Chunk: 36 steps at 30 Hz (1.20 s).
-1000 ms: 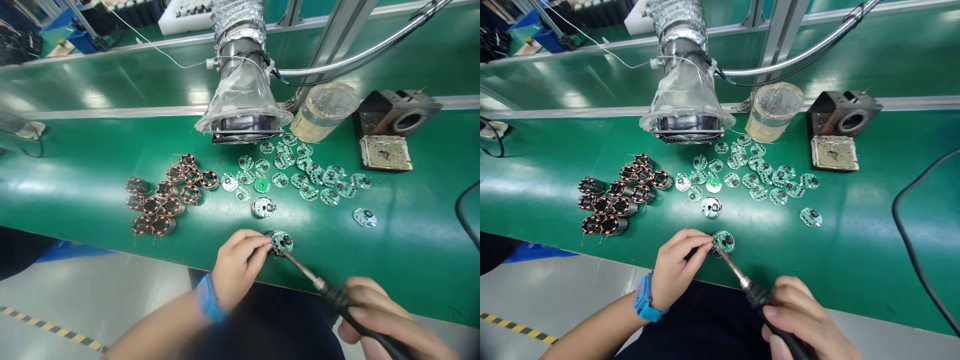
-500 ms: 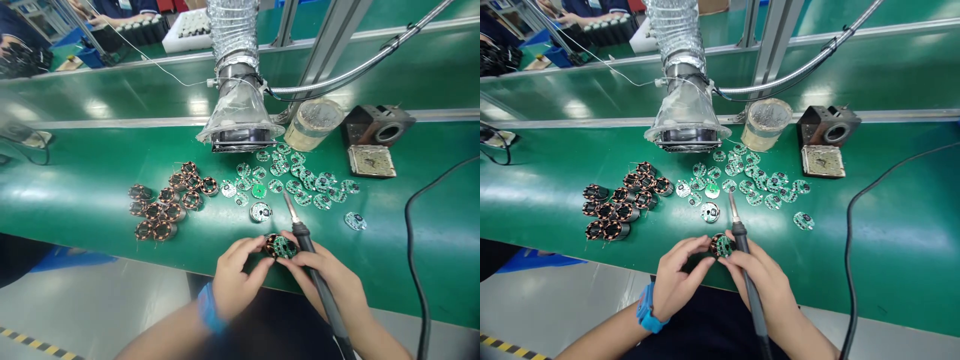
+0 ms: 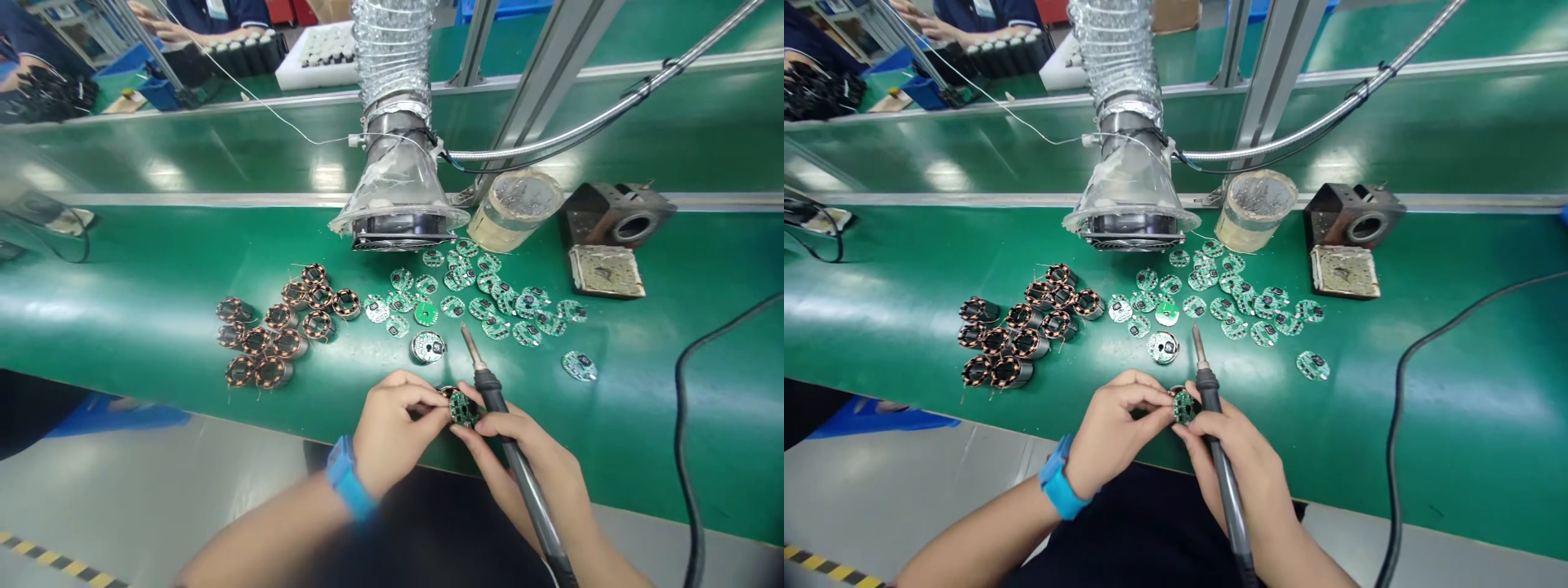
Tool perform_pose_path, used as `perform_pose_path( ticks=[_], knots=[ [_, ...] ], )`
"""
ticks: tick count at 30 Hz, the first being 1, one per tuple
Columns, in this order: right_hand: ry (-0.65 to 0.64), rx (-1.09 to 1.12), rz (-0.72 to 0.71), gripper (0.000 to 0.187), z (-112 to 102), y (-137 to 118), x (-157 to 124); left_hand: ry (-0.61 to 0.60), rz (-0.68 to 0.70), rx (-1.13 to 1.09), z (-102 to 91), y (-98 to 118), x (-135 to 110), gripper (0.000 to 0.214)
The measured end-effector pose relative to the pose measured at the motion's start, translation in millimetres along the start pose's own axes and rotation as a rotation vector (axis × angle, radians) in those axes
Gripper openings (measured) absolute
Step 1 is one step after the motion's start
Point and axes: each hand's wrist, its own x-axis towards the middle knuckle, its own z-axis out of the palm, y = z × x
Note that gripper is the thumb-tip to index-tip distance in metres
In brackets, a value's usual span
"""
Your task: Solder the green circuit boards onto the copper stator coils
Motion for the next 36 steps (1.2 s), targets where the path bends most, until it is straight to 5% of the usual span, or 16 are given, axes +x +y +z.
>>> perform_pose_path(
  ticks=[3, 7, 9, 12, 15, 18, 23, 27, 32, 36],
  knots=[
    [-0.041, -0.039, -0.03, 0.014, 2.1, -2.3, 2.0, -0.029, -0.172, -0.278, -3.1, -5.8, 1.7, 0.016],
    [-0.031, -0.098, -0.032, 0.014, 14.1, -2.8, 5.8, -0.137, -0.163, -0.312, -14.0, -12.0, -8.0, 0.01],
    [0.018, -0.091, 0.026, 0.016, 24.1, -3.1, 8.2, -0.015, 0.001, -0.069, -28.3, -9.1, -10.8, 0.011],
    [0.1, -0.055, 0.099, 0.025, 34.2, -1.9, 12.8, 0.372, 0.418, 0.572, -58.4, 0.9, -0.9, 0.018],
    [0.197, -0.066, 0.102, 0.029, 25.6, 9.5, 18.3, 0.521, 0.519, 1.021, -83.1, 8.6, 22.9, 0.029],
    [0.249, -0.192, 0.079, 0.022, 0.5, 38.0, 25.0, 0.491, 0.527, 1.162, -92.8, 7.7, 44.9, 0.022],
    [0.117, -0.317, -0.006, 0.007, -28.4, 92.3, 38.9, 0.47, 0.615, 1.138, -98.2, 0.4, 55.4, 0.003],
    [0.043, -0.377, -0.028, 0.012, -30.1, 104.4, 45.6, 0.411, 0.693, 1.137, -94.6, 1.7, 29.5, 0.003],
    [-0.017, -0.382, -0.039, 0.017, -30.8, 100.2, 40.9, 0.146, 0.637, 1.028, -54.9, 1.7, -23.3, 0.012],
    [-0.034, -0.345, -0.073, 0.023, -29.2, 96.3, 27.7, 0.056, 0.61, 0.841, -34.1, -7.0, -33.5, 0.018]
  ],
)
